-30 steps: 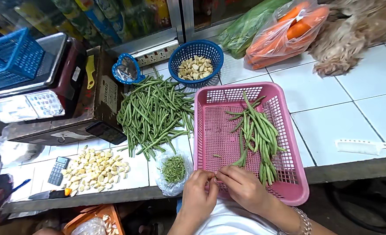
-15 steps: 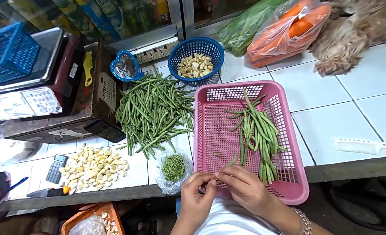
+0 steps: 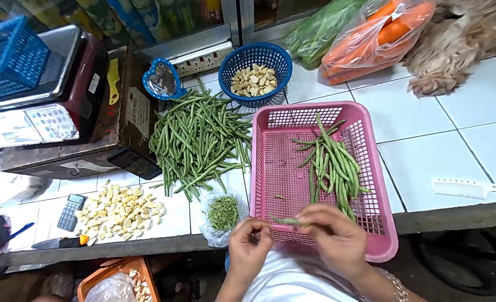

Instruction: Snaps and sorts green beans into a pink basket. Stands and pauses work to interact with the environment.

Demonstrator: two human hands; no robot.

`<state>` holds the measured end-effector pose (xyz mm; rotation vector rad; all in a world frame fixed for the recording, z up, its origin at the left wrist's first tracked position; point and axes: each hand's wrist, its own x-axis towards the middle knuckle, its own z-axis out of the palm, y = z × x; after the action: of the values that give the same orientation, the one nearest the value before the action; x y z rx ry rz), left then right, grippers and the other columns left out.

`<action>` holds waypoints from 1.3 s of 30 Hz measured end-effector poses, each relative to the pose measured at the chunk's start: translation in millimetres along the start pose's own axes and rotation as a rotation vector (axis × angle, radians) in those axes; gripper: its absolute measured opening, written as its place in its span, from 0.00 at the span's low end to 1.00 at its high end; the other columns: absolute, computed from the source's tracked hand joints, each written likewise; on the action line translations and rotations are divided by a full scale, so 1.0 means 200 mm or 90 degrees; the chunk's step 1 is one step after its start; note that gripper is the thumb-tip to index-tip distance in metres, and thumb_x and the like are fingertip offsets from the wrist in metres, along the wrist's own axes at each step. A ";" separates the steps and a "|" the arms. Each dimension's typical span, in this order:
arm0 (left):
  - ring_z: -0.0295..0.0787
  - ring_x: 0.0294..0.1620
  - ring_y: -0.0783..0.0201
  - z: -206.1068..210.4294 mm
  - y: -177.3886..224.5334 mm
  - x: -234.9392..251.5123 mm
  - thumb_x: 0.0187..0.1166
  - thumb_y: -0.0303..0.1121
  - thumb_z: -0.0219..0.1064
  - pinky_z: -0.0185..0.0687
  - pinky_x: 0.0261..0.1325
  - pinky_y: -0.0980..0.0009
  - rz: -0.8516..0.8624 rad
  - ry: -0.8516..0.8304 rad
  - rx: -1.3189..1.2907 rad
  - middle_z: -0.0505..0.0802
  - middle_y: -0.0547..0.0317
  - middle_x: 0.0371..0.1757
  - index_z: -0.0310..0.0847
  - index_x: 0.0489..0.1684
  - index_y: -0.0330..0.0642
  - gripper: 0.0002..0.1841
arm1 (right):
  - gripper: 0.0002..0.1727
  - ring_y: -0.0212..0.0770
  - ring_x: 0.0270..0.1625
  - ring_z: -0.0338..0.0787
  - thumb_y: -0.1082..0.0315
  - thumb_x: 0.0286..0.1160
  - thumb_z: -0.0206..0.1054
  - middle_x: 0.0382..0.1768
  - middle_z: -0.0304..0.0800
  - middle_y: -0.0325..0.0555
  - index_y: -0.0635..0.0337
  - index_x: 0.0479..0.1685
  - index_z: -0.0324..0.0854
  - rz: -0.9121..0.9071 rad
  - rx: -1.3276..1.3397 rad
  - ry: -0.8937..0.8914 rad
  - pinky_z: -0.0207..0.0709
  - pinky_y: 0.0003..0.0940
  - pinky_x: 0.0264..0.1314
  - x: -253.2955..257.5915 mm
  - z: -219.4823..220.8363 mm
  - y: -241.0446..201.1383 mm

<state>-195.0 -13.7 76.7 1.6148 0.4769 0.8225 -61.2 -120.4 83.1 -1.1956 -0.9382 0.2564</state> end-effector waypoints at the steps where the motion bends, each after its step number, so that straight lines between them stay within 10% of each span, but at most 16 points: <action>1: 0.82 0.35 0.89 -0.04 -0.04 0.00 0.69 0.22 0.66 0.77 0.41 0.92 0.012 0.033 0.088 0.90 0.63 0.32 0.86 0.30 0.28 0.05 | 0.08 0.14 0.48 0.89 0.60 0.81 0.68 0.52 0.89 0.16 0.38 0.52 0.90 0.030 0.050 0.039 0.86 0.12 0.49 0.03 -0.03 0.00; 4: 0.80 0.27 0.77 -0.18 -0.15 0.01 0.68 0.22 0.67 0.74 0.33 0.85 -0.050 0.114 0.402 0.89 0.49 0.30 0.90 0.34 0.24 0.08 | 0.07 0.20 0.41 0.92 0.59 0.78 0.70 0.49 0.93 0.18 0.37 0.50 0.91 0.095 0.167 0.140 0.89 0.16 0.43 0.10 -0.12 0.01; 8: 0.92 0.46 0.45 -0.23 -0.15 0.02 0.77 0.21 0.65 0.86 0.52 0.57 -0.203 0.021 0.464 0.91 0.28 0.55 0.85 0.58 0.20 0.15 | 0.07 0.23 0.35 0.93 0.69 0.79 0.68 0.41 0.96 0.27 0.45 0.43 0.91 0.204 0.253 0.231 0.90 0.19 0.41 0.11 -0.16 0.03; 16: 0.91 0.41 0.65 -0.06 -0.08 0.01 0.80 0.26 0.65 0.81 0.54 0.84 0.232 -0.115 0.378 0.92 0.43 0.39 0.89 0.42 0.28 0.09 | 0.15 0.25 0.32 0.93 0.78 0.81 0.58 0.36 0.96 0.30 0.50 0.39 0.89 0.294 0.300 0.263 0.90 0.19 0.40 0.07 -0.08 0.04; 23: 0.87 0.40 0.73 -0.03 -0.07 0.01 0.84 0.28 0.60 0.79 0.52 0.87 0.171 -0.133 0.232 0.89 0.46 0.36 0.84 0.37 0.27 0.11 | 0.16 0.21 0.44 0.92 0.70 0.65 0.77 0.46 0.95 0.24 0.52 0.53 0.87 0.391 0.255 -0.022 0.87 0.20 0.48 -0.03 0.00 0.08; 31: 0.79 0.33 0.81 0.01 -0.04 -0.02 0.79 0.24 0.61 0.74 0.42 0.90 -0.019 -0.115 0.153 0.85 0.53 0.30 0.83 0.32 0.23 0.10 | 0.04 0.14 0.53 0.86 0.69 0.72 0.71 0.45 0.91 0.30 0.59 0.33 0.89 0.139 0.034 -0.122 0.79 0.09 0.60 -0.05 0.04 0.15; 39: 0.87 0.29 0.54 -0.03 0.05 -0.01 0.77 0.24 0.62 0.83 0.36 0.61 -0.155 -0.247 0.391 0.89 0.42 0.30 0.87 0.31 0.26 0.10 | 0.08 0.44 0.45 0.89 0.77 0.68 0.62 0.35 0.91 0.49 0.62 0.31 0.88 -0.094 -0.326 -0.289 0.80 0.24 0.55 -0.08 0.01 0.17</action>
<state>-203.1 -13.3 86.4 2.1645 0.6668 0.1617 -61.6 -115.6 45.1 -1.5592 -1.5458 0.1738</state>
